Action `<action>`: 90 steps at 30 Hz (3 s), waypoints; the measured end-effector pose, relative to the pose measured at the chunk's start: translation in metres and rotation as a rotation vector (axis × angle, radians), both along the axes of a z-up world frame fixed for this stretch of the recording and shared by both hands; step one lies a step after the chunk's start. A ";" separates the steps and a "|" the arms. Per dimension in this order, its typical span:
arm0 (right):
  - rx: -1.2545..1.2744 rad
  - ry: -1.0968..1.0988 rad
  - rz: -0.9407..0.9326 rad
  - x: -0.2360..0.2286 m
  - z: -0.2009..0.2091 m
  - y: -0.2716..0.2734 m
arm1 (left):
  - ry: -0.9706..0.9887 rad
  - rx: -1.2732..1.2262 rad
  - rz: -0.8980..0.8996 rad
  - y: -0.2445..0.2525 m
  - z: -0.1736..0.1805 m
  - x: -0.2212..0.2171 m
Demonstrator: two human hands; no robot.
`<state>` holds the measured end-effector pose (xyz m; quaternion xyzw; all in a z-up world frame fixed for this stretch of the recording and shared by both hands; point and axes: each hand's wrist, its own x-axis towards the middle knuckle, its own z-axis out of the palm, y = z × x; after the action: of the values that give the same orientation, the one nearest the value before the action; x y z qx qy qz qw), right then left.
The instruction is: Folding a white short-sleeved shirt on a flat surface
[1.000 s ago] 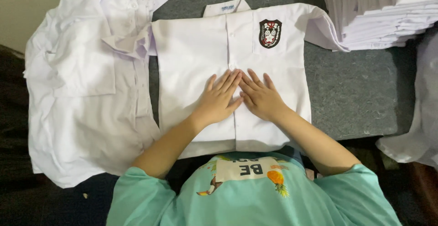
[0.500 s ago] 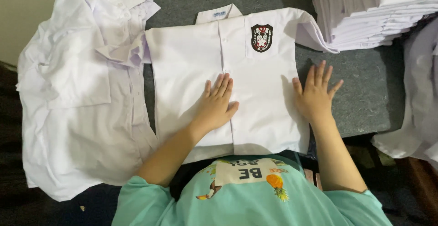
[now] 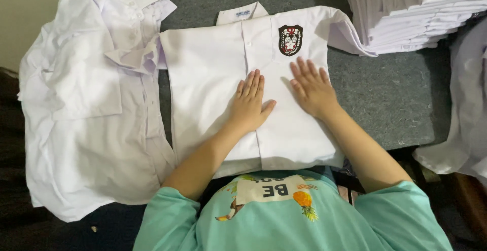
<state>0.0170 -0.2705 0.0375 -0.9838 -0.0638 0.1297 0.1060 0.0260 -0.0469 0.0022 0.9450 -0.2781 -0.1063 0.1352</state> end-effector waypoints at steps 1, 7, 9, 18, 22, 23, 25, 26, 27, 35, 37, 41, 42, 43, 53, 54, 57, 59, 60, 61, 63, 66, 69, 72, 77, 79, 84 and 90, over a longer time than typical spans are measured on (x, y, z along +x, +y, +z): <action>0.001 -0.001 -0.003 0.002 -0.002 -0.014 | -0.001 0.001 -0.003 0.000 -0.001 0.001; -0.159 -0.124 -0.332 -0.006 -0.037 -0.067 | 0.000 -0.025 0.000 -0.002 -0.001 -0.002; -0.095 -0.177 -0.344 -0.016 -0.023 -0.050 | -0.027 0.030 0.022 -0.006 -0.003 -0.002; -0.026 -0.008 -0.040 -0.060 0.001 0.040 | -0.048 -0.017 -0.045 -0.028 -0.010 -0.014; -0.079 -0.053 -0.184 -0.080 0.010 -0.003 | -0.053 -0.002 -0.046 -0.025 -0.007 -0.015; -0.084 -0.049 -0.257 -0.084 0.003 -0.018 | -0.063 -0.012 -0.048 -0.025 -0.008 -0.015; -0.088 -0.046 -0.333 -0.092 -0.015 -0.042 | -0.074 -0.020 -0.052 -0.025 -0.012 -0.017; -0.093 -0.088 -0.381 -0.095 -0.026 -0.052 | -0.119 -0.071 -0.018 -0.026 -0.016 -0.019; -0.100 -0.131 -0.428 -0.099 -0.037 -0.063 | -0.163 -0.124 0.017 -0.028 -0.019 -0.022; 0.116 -0.162 -0.004 -0.114 -0.012 0.040 | -0.159 -0.140 -0.012 -0.025 0.006 -0.081; 0.098 -0.172 0.071 -0.118 -0.016 0.045 | -0.141 -0.127 -0.013 -0.022 0.007 -0.083; -0.018 -0.241 -0.065 -0.127 -0.012 0.021 | -0.238 -0.191 0.000 -0.020 0.004 -0.083; -0.045 -0.228 -0.117 -0.131 -0.011 0.012 | -0.257 -0.200 0.010 -0.021 0.006 -0.084; -0.046 -0.228 -0.120 -0.134 -0.008 0.002 | -0.257 -0.201 0.006 -0.020 0.004 -0.083; 0.106 -0.342 -0.259 -0.136 -0.016 0.007 | -0.310 -0.395 -0.018 -0.021 -0.004 -0.095; 0.166 -0.342 -0.164 -0.132 -0.010 0.023 | -0.333 -0.397 -0.041 -0.020 -0.003 -0.098; 0.182 -0.307 0.000 -0.122 -0.022 0.057 | -0.373 -0.269 -0.004 -0.013 -0.009 -0.100; 0.136 -0.300 0.014 -0.123 -0.026 0.056 | -0.382 -0.272 -0.001 -0.008 -0.009 -0.103; 0.093 -0.295 0.022 -0.122 -0.028 0.055 | -0.392 -0.272 -0.004 -0.005 -0.009 -0.104; 0.093 -0.295 0.034 -0.123 -0.022 0.051 | -0.395 -0.272 0.007 -0.001 -0.008 -0.106; 0.030 -0.176 -0.124 -0.124 -0.011 0.043 | -0.392 -0.302 -0.026 0.008 -0.005 -0.109; 0.001 -0.123 -0.263 -0.131 0.001 0.022 | -0.345 -0.322 -0.071 0.031 0.008 -0.115; -0.004 -0.185 -0.333 -0.130 -0.026 -0.006 | -0.233 -0.379 -0.036 0.054 0.005 -0.111; 0.084 -0.230 -0.323 -0.120 -0.020 0.005 | -0.216 -0.261 0.099 0.079 0.006 -0.095; 0.246 -0.262 0.077 -0.092 -0.008 0.090 | -0.259 -0.129 0.165 0.081 -0.005 -0.058; 0.219 -0.244 0.176 -0.081 -0.024 0.113 | -0.236 -0.130 0.151 0.078 -0.004 -0.050; 0.107 -0.238 0.189 -0.076 -0.033 0.127 | -0.192 -0.024 0.170 0.113 -0.006 -0.035; 0.089 -0.214 0.194 -0.077 -0.026 0.127 | -0.571 -0.034 0.355 0.190 -0.040 0.000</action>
<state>-0.0604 -0.1438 0.0115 -0.9756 -0.1751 0.0308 0.1292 0.0262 0.1433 -0.0373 0.9679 -0.1377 0.1926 0.0841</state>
